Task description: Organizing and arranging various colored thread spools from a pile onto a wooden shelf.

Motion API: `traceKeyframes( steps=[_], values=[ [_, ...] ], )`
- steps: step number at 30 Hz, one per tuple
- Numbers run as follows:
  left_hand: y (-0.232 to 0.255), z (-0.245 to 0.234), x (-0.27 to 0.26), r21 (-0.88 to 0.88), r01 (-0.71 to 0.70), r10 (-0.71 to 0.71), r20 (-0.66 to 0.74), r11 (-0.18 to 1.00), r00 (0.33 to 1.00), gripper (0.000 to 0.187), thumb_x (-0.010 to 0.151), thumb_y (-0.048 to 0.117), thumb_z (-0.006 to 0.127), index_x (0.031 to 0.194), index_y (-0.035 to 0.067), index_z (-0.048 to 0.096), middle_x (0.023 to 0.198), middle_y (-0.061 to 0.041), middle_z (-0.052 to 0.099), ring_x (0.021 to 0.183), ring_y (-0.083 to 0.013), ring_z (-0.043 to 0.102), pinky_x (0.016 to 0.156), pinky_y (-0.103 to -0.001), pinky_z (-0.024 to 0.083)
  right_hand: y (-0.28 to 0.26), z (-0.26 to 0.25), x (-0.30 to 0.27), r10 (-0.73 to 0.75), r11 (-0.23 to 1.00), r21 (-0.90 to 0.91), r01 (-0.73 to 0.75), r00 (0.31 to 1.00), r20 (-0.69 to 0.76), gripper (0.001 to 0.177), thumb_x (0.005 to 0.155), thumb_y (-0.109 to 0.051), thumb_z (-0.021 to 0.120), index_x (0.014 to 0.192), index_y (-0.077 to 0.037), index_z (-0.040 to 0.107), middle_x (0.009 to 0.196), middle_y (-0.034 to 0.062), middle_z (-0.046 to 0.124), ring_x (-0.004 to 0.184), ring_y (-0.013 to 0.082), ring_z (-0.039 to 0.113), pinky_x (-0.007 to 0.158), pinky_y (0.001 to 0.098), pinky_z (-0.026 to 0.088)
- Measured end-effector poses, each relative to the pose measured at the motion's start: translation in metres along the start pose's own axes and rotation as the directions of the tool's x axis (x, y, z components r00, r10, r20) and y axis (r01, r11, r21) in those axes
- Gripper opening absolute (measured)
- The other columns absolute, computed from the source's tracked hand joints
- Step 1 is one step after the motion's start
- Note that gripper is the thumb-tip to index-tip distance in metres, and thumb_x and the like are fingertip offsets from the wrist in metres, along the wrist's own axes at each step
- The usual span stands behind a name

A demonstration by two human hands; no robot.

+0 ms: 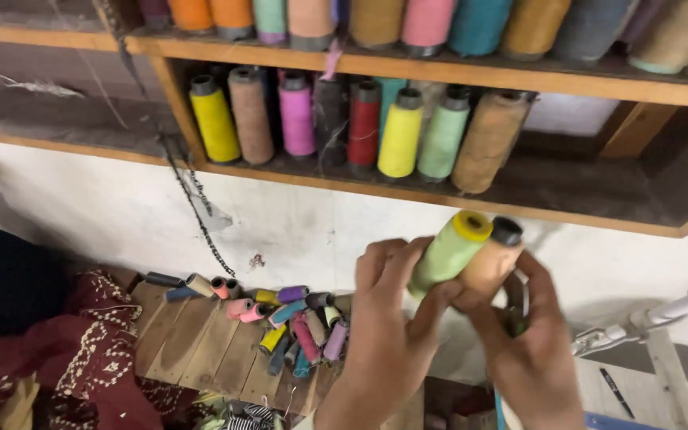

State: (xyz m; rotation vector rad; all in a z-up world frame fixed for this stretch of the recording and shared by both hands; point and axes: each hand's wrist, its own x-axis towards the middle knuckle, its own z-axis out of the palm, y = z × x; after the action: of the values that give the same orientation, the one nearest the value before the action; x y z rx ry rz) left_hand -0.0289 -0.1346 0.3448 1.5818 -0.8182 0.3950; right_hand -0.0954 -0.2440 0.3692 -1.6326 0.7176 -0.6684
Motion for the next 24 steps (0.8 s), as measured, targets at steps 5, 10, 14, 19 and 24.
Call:
traceKeyframes(
  steps=[5, 10, 14, 19, 24],
  values=[
    [0.016, 0.066, 0.041, -0.026, 0.021, -0.022, -0.006, 0.999, 1.000, 0.039, 0.093, 0.022, 0.069, 0.127, 0.005, 0.062, 0.108, -0.009, 0.056, 0.092, -0.0215, 0.059, 0.076, -0.033, 0.057, -0.023, -0.056, 0.064, -0.269, 0.939, -0.194, 0.284, 0.958, 0.100, 0.057, 0.087, -0.019, 0.068, 0.142, -0.011, 0.054, 0.120, 0.0026, 0.064, 0.092, 0.0127, 0.053, 0.073, 0.0287, 0.045],
    [0.021, 0.107, 0.067, 0.079, -0.052, 0.051, 0.019, 0.995, 0.999, 0.037, 0.094, 0.022, 0.069, 0.124, 0.002, 0.061, 0.099, -0.008, 0.053, 0.084, -0.0167, 0.056, 0.060, -0.028, 0.067, -0.022, -0.087, 0.129, -0.594, 0.767, -0.082, 0.636, 0.753, 0.282, 0.052, 0.095, -0.012, 0.057, 0.144, 0.000, 0.044, 0.136, 0.0131, 0.062, 0.123, 0.0207, 0.057, 0.100, 0.0323, 0.044],
    [0.011, 0.125, 0.078, 0.244, -0.110, 0.122, -0.034, 0.964, 0.992, 0.042, 0.092, 0.027, 0.072, 0.124, 0.001, 0.064, 0.103, -0.012, 0.064, 0.083, -0.0220, 0.066, 0.061, -0.032, 0.065, -0.031, -0.091, 0.148, -0.345, 0.893, -0.187, 0.410, 0.889, 0.300, 0.039, 0.095, -0.017, 0.057, 0.133, -0.009, 0.052, 0.106, 0.0037, 0.063, 0.098, 0.0148, 0.057, 0.085, 0.0320, 0.045],
    [-0.002, 0.135, 0.083, 0.334, -0.187, 0.226, -0.083, 0.924, 0.971, 0.040, 0.091, 0.033, 0.074, 0.116, 0.003, 0.069, 0.102, -0.011, 0.073, 0.074, -0.0199, 0.076, 0.060, -0.031, 0.062, -0.036, -0.094, 0.160, -0.287, 0.888, -0.263, 0.377, 0.902, 0.322, 0.034, 0.095, -0.018, 0.056, 0.128, -0.010, 0.052, 0.113, 0.0038, 0.070, 0.106, 0.0156, 0.064, 0.090, 0.0342, 0.047],
    [-0.011, 0.130, 0.084, 0.370, -0.195, 0.256, -0.121, 0.908, 0.959, 0.011, 0.092, 0.019, 0.076, 0.096, 0.009, 0.075, 0.089, -0.003, 0.074, 0.072, -0.0214, 0.070, 0.059, -0.035, 0.053, -0.039, -0.088, 0.164, -0.246, 0.839, -0.441, 0.319, 0.945, 0.214, 0.045, 0.089, -0.030, 0.066, 0.129, -0.013, 0.058, 0.121, 0.0047, 0.075, 0.114, 0.0264, 0.069, 0.091, 0.0415, 0.047]
  ],
)
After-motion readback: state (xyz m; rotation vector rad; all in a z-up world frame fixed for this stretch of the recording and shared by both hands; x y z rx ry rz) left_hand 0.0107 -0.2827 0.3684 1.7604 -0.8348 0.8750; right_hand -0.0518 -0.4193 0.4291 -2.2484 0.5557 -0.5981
